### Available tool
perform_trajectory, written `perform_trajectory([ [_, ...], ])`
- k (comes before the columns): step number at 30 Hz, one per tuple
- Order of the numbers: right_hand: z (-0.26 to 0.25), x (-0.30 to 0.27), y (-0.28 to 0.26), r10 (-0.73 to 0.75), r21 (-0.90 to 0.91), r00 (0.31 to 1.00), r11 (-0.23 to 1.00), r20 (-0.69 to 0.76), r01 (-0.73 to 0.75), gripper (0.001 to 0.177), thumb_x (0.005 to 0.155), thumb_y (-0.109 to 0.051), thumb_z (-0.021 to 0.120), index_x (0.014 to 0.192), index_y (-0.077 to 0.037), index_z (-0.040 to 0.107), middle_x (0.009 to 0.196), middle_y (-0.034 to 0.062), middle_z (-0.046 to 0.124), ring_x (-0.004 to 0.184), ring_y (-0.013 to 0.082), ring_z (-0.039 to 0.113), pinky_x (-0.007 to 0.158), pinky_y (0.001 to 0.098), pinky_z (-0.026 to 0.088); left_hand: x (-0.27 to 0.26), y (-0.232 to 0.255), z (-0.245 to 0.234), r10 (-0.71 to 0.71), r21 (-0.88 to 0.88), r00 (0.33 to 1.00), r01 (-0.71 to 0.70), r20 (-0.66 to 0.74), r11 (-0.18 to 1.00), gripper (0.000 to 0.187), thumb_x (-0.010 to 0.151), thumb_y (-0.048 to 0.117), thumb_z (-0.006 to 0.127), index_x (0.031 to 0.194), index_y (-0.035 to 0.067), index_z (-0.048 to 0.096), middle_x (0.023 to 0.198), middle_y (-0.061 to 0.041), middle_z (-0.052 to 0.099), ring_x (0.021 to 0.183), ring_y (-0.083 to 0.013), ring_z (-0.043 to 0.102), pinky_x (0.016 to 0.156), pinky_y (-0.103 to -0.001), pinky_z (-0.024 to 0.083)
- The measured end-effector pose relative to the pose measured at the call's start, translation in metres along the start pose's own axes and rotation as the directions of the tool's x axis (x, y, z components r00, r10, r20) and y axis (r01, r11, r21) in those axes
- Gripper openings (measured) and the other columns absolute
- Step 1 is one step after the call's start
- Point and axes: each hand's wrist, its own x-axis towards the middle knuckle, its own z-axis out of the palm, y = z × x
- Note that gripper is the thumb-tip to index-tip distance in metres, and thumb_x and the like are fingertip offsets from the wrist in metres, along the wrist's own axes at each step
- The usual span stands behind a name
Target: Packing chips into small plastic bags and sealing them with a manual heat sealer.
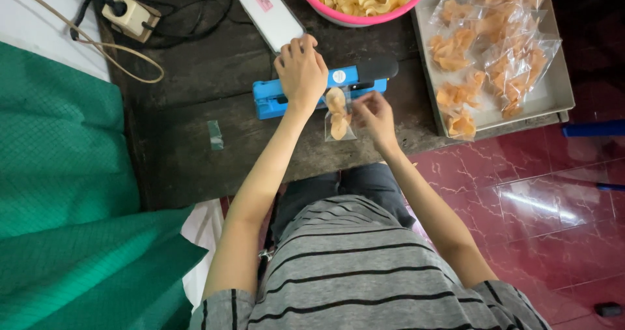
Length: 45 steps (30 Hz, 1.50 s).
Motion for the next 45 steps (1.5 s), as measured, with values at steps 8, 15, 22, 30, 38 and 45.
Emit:
perform_trajectory([
  [8,-0.019,0.032,-0.01,-0.621,-0.176,0.709,0.78,-0.334,0.601,0.014,0.099,-0.01,0.055,0.1,-0.01,0.042,0.082,-0.0007,0.036,0.065,0.0072,0.041,0.061,0.019,0.04,0.002,0.002,-0.006,-0.035,-0.04,0.983,0.043,0.182,0.998,0.009,0.093,0.016,0.045,0.101,0.016,0.05,0.101,-0.012,0.057,0.105,-0.032,0.055,0.088,-0.05,0.041],
  [15,-0.015,0.088,-0.062,-0.837,-0.459,0.547,0.487,-0.003,0.743,0.014,0.092,0.004,0.058,0.101,-0.005,0.055,0.094,0.0067,0.048,0.088,0.028,0.056,0.079,0.0339,0.048,0.004,0.004,-0.01,-0.039,-0.032,0.979,0.046,0.198,0.998,0.01,0.091,0.017,0.044,0.099,0.017,0.051,0.098,-0.01,0.058,0.102,-0.0281,0.056,0.088,-0.049,0.042],
  [22,-0.001,0.112,-0.062,-0.697,-0.554,0.684,0.49,0.215,0.673,0.017,0.088,-0.004,0.062,0.104,-0.009,0.063,0.094,0.0106,0.054,0.09,0.0369,0.061,0.08,0.0446,0.051,0.001,-0.002,0.0,0.003,0.006,0.991,-0.004,0.131,1.0,0.01,0.092,0.02,0.045,0.095,0.017,0.054,0.093,-0.007,0.058,0.095,-0.0241,0.058,0.083,-0.043,0.044],
  [30,-0.003,0.113,-0.07,-0.585,-0.493,0.781,0.624,0.22,0.606,0.014,0.088,-0.003,0.063,0.099,-0.01,0.067,0.092,0.0069,0.061,0.089,0.0291,0.066,0.08,0.0368,0.053,0.005,-0.001,-0.002,-0.009,-0.014,0.976,0.012,0.216,1.0,0.017,0.095,0.021,0.041,0.098,0.018,0.057,0.09,-0.006,0.061,0.093,-0.0244,0.062,0.084,-0.044,0.045],
  [38,-0.009,0.115,-0.074,-0.539,-0.368,0.833,0.755,0.122,0.542,0.013,0.088,0.002,0.061,0.096,-0.006,0.067,0.089,0.0116,0.066,0.088,0.0297,0.066,0.08,0.0389,0.053,0.01,0.002,-0.008,-0.031,-0.014,0.959,0.036,0.28,0.999,0.021,0.096,0.023,0.039,0.101,0.018,0.058,0.094,-0.008,0.062,0.096,-0.0258,0.062,0.086,-0.045,0.044],
  [45,0.004,0.105,-0.073,-0.556,-0.598,0.81,0.59,0.186,0.542,0.013,0.087,0.001,0.06,0.097,-0.006,0.066,0.088,0.0098,0.066,0.087,0.026,0.068,0.079,0.0362,0.055,0.011,0.005,-0.013,-0.053,-0.002,0.933,0.057,0.355,0.998,0.024,0.097,0.024,0.037,0.104,0.019,0.059,0.096,-0.008,0.063,0.098,-0.0257,0.063,0.088,-0.045,0.043],
])
